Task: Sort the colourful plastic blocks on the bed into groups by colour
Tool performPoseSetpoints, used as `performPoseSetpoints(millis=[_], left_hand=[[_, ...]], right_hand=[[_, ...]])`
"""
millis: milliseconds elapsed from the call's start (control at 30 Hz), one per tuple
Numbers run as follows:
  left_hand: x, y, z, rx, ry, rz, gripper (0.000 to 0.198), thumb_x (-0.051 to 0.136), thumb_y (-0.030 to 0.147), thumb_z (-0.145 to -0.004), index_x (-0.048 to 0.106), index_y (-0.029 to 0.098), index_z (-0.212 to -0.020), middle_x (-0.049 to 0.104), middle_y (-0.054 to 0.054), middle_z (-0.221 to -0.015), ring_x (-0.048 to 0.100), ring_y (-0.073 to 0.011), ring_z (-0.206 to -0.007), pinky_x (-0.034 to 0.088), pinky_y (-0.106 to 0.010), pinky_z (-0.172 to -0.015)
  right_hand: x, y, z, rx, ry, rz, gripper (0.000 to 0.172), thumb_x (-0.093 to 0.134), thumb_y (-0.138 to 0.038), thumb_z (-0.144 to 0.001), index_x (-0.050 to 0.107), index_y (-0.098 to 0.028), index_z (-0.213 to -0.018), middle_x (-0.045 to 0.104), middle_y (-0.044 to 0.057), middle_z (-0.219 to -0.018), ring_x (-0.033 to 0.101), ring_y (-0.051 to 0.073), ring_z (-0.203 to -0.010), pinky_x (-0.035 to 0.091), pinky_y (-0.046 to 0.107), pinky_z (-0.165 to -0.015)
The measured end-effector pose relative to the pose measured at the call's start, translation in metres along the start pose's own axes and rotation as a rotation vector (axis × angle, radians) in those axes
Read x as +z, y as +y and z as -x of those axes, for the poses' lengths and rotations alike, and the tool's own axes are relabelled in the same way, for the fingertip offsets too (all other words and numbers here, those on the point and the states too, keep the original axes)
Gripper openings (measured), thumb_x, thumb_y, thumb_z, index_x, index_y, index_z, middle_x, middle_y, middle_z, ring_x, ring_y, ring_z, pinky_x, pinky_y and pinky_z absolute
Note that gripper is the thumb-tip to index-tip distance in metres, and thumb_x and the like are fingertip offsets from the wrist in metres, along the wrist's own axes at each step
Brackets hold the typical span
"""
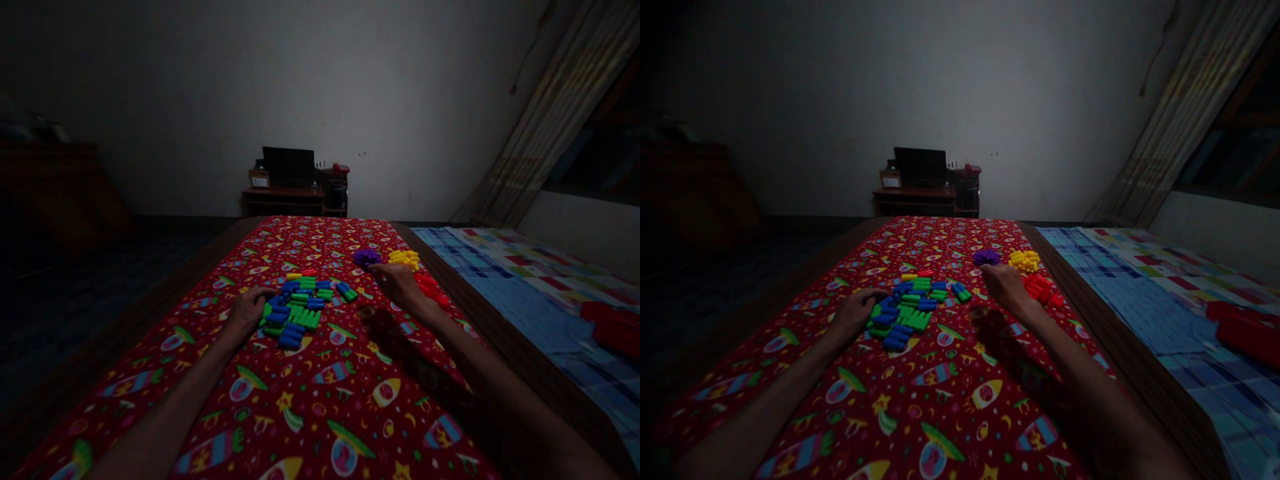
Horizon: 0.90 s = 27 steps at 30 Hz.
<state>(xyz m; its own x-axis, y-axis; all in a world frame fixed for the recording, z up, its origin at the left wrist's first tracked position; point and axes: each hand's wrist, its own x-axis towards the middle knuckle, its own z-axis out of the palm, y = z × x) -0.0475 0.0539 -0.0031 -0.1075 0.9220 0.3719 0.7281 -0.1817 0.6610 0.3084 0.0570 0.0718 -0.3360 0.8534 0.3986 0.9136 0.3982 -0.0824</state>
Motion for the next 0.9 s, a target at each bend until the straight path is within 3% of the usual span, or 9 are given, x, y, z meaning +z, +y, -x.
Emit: performPoseSetpoints(millis=[200, 300, 400, 500, 600, 767, 833, 900], left_hand=[[0.000, -0.003, 0.002, 0.012, -0.007, 0.005, 0.038, 0.039, 0.023, -0.072, 0.075, 0.019, -0.085, 0.075, -0.004, -0.090, 0.070, -0.0198, -0.084, 0.055, -0.030, -0.082], [0.000, -0.005, 0.003, 0.024, -0.011, 0.015, 0.038, 0.040, 0.022, -0.074, 0.075, 0.020, -0.087, 0.076, -0.003, -0.090, 0.069, -0.0192, -0.083, 0.055, -0.031, -0.082], [0.001, -0.006, 0.002, 0.022, -0.014, 0.010, 0.038, 0.040, 0.021, -0.073, 0.075, 0.020, -0.086, 0.075, -0.004, -0.093, 0.069, -0.0194, -0.085, 0.055, -0.031, -0.083], [0.001, -0.006, 0.001, 0.019, -0.020, 0.003, 0.038, 0.039, 0.021, -0.074, 0.075, 0.019, -0.086, 0.075, -0.004, -0.095, 0.069, -0.0201, -0.087, 0.055, -0.032, -0.084], [0.000, -0.005, 0.000, 0.021, -0.019, -0.012, 0.038, 0.039, 0.021, -0.073, 0.075, 0.020, -0.085, 0.075, -0.003, -0.093, 0.069, -0.0201, -0.086, 0.055, -0.031, -0.084], [0.000, -0.002, 0.001, 0.036, -0.025, -0.032, 0.039, 0.040, 0.020, -0.071, 0.075, 0.021, -0.087, 0.076, -0.003, -0.094, 0.069, -0.0195, -0.087, 0.055, -0.029, -0.083], [0.000, -0.001, 0.001, 0.031, -0.021, -0.036, 0.039, 0.039, 0.021, -0.070, 0.075, 0.020, -0.087, 0.075, -0.003, -0.094, 0.069, -0.0200, -0.087, 0.055, -0.029, -0.083], [0.000, -0.001, 0.000, 0.025, -0.018, -0.038, 0.039, 0.039, 0.023, -0.070, 0.074, 0.020, -0.085, 0.075, -0.004, -0.094, 0.070, -0.0206, -0.086, 0.055, -0.030, -0.083]], right_hand=[[0.061, -0.082, -0.097, -0.250, -0.219, -0.180, 0.042, 0.051, -0.008, -0.083, 0.062, -0.015, -0.122, 0.070, 0.012, -0.109, 0.063, 0.018, -0.093, 0.043, 0.023, -0.076], [0.081, -0.096, -0.119, -0.306, -0.347, -0.210, 0.034, 0.053, -0.003, -0.077, 0.069, -0.016, -0.104, 0.071, 0.006, -0.094, 0.061, 0.015, -0.080, 0.041, 0.020, -0.067], [0.085, -0.092, -0.118, -0.290, -0.342, -0.206, 0.021, 0.052, -0.006, -0.079, 0.070, -0.012, -0.087, 0.069, 0.007, -0.081, 0.056, 0.013, -0.068, 0.035, 0.020, -0.059], [0.075, -0.077, -0.100, -0.226, -0.259, -0.187, 0.019, 0.048, -0.011, -0.085, 0.067, -0.009, -0.087, 0.064, 0.008, -0.076, 0.049, 0.011, -0.063, 0.029, 0.022, -0.057], [0.055, -0.053, -0.069, -0.176, -0.081, -0.240, 0.025, 0.047, -0.024, -0.090, 0.064, -0.011, -0.079, 0.057, 0.003, -0.065, 0.041, 0.010, -0.056, 0.025, 0.023, -0.055], [0.003, 0.019, -0.004, 0.013, 0.197, -0.391, 0.048, 0.039, -0.049, -0.091, 0.063, -0.013, -0.069, 0.052, 0.000, -0.059, 0.042, 0.010, -0.054, 0.026, 0.022, -0.052], [-0.018, 0.054, 0.025, 0.103, 0.164, -0.406, 0.052, 0.041, -0.055, -0.088, 0.064, -0.013, -0.067, 0.053, 0.000, -0.058, 0.045, 0.011, -0.054, 0.029, 0.022, -0.052], [-0.033, 0.085, 0.050, 0.160, 0.037, -0.419, 0.053, 0.046, -0.060, -0.083, 0.065, -0.013, -0.066, 0.055, 0.001, -0.057, 0.047, 0.012, -0.054, 0.031, 0.022, -0.051]])
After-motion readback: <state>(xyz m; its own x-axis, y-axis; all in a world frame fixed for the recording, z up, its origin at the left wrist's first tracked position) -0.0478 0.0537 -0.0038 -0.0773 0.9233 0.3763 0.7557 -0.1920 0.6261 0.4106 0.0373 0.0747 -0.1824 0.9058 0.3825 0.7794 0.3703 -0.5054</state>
